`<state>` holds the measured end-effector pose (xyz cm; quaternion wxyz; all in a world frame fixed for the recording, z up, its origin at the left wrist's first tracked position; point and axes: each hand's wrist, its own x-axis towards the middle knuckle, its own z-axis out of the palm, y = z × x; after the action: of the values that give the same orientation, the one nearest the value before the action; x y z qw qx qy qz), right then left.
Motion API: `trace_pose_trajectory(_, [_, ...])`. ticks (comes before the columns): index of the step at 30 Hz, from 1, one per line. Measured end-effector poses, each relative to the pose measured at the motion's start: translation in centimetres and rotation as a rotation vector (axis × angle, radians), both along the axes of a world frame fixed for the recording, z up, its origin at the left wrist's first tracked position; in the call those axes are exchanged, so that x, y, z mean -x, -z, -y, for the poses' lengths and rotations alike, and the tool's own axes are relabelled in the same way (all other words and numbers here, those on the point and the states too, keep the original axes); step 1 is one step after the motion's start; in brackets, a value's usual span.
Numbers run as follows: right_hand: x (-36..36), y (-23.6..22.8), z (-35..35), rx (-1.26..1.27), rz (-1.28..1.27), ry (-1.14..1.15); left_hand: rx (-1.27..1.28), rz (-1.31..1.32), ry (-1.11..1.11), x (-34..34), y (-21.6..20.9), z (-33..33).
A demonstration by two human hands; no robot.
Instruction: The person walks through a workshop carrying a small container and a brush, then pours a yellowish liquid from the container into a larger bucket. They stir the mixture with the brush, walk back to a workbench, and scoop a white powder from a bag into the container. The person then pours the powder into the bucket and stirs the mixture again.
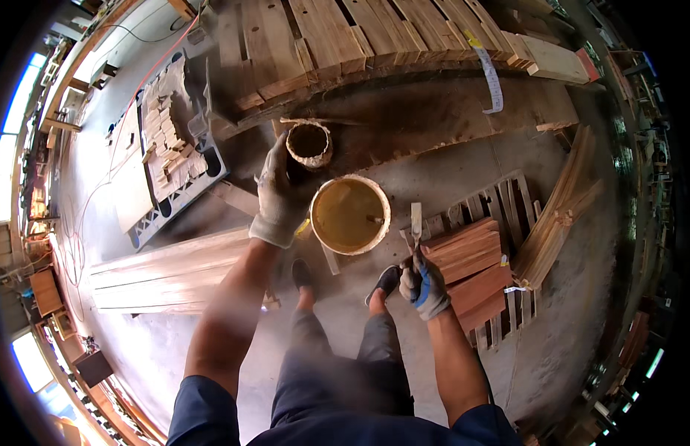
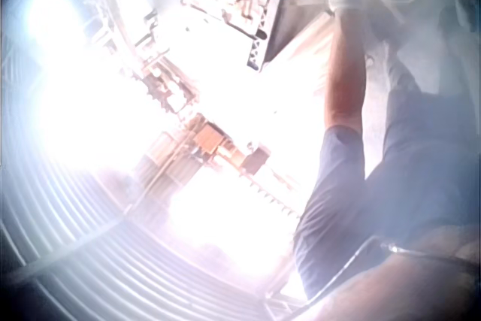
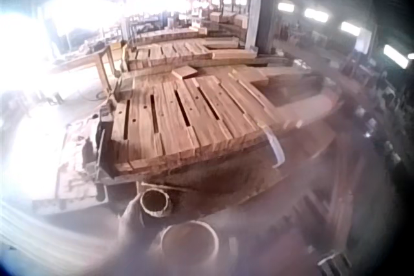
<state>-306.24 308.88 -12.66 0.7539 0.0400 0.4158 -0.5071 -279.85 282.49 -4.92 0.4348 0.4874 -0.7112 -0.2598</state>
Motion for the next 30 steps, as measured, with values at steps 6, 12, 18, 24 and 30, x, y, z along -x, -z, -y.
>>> trace_pose_trajectory(6, [-4.6,-3.1,-1.0,-0.057,-0.083,0.064,-0.003,0.025,-0.108,0.7,-3.9,-7.7])
trace_pose_trajectory(12, [-9.3,-2.7,-0.7,0.278,-0.74,-0.577,-1.151,-0.379,0.31,2.1,1.8,-19.2])
trace_pose_trajectory(18, [-7.2,-7.6,5.8,0.224,-1.395,-0.824,-1.271,-1.084,-0.095,0.8,2.9,-18.6])
trace_pose_trajectory(24, [-2.7,-12.2,22.8,0.501,-2.077,-0.081,-1.299,-0.87,-0.081,-2.6,2.3,-17.9])
trace_pose_trajectory(30, [-1.9,-11.1,28.4,0.416,-2.477,-0.792,-1.426,-1.02,-0.033,-3.6,6.2,-22.6])
